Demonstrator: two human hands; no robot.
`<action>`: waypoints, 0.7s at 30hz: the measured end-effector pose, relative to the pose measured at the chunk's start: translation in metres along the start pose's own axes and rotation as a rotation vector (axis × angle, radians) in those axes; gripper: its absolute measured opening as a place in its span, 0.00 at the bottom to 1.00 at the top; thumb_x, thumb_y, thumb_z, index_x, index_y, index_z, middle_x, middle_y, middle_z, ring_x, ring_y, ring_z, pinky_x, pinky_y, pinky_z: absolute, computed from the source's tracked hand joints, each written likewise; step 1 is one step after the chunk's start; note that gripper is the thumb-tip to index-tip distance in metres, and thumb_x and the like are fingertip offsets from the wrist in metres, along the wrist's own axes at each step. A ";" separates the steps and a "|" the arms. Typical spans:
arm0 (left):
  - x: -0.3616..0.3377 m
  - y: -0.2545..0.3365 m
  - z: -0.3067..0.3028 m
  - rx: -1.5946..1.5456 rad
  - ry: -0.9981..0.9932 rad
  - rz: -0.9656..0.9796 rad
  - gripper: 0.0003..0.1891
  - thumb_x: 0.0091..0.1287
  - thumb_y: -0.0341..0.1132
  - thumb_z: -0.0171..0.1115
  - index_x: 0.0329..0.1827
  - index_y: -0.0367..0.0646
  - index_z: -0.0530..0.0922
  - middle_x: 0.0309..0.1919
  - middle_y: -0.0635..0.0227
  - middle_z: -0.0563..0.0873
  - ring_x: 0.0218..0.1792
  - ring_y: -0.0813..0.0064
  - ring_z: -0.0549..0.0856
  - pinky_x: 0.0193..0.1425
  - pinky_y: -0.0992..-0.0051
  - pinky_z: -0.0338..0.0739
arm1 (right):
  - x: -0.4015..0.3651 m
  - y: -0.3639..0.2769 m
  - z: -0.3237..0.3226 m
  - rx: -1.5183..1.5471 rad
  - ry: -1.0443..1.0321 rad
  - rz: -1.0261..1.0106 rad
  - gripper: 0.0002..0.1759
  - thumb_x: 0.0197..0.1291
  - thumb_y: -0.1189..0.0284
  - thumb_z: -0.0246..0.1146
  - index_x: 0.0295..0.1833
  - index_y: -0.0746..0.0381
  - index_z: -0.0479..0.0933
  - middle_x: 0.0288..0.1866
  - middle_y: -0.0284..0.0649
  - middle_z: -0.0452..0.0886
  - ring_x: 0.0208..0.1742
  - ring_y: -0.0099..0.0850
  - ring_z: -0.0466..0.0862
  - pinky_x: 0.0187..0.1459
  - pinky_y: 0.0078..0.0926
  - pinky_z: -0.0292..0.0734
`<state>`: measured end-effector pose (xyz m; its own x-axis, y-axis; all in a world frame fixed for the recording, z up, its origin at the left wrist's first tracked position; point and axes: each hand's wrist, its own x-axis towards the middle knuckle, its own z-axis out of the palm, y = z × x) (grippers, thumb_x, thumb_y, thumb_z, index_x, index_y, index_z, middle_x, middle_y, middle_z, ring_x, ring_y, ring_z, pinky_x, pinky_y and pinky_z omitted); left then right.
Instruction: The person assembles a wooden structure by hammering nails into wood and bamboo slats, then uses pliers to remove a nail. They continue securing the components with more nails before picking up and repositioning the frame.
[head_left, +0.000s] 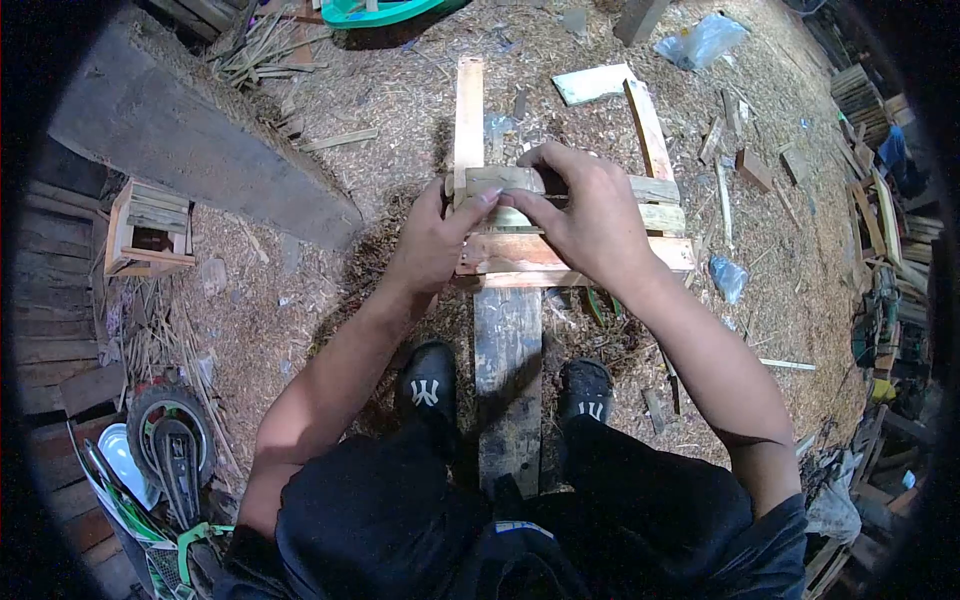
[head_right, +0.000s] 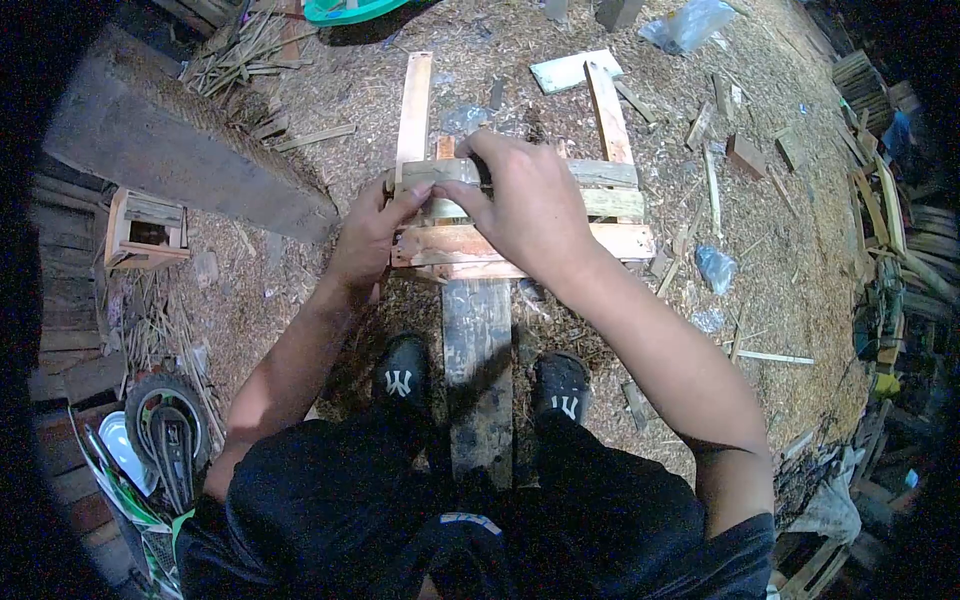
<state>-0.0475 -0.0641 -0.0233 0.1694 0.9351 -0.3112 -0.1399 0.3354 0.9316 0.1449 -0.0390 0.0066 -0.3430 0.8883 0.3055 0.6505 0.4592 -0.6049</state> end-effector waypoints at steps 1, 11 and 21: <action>0.000 -0.003 -0.001 0.036 0.009 0.056 0.23 0.76 0.42 0.65 0.64 0.35 0.73 0.52 0.58 0.85 0.53 0.71 0.85 0.59 0.70 0.80 | 0.000 -0.003 -0.003 0.006 -0.013 0.026 0.17 0.58 0.66 0.75 0.42 0.69 0.82 0.36 0.55 0.87 0.38 0.52 0.89 0.43 0.46 0.83; -0.011 -0.010 -0.011 0.125 -0.019 0.187 0.23 0.77 0.40 0.64 0.66 0.34 0.72 0.55 0.58 0.84 0.55 0.71 0.84 0.61 0.70 0.80 | -0.027 0.034 -0.048 0.030 0.411 0.073 0.14 0.73 0.67 0.62 0.54 0.65 0.85 0.51 0.49 0.87 0.54 0.41 0.87 0.57 0.38 0.80; -0.026 -0.019 -0.021 0.028 -0.037 0.198 0.26 0.80 0.45 0.59 0.70 0.35 0.69 0.59 0.60 0.82 0.60 0.73 0.81 0.67 0.70 0.74 | -0.096 0.069 -0.052 0.555 0.199 0.729 0.35 0.75 0.55 0.61 0.74 0.74 0.69 0.70 0.55 0.78 0.70 0.36 0.77 0.71 0.31 0.69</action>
<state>-0.0697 -0.0925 -0.0371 0.1772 0.9775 -0.1146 -0.1473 0.1414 0.9789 0.2580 -0.0921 -0.0263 0.1777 0.9640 -0.1981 0.2253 -0.2358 -0.9453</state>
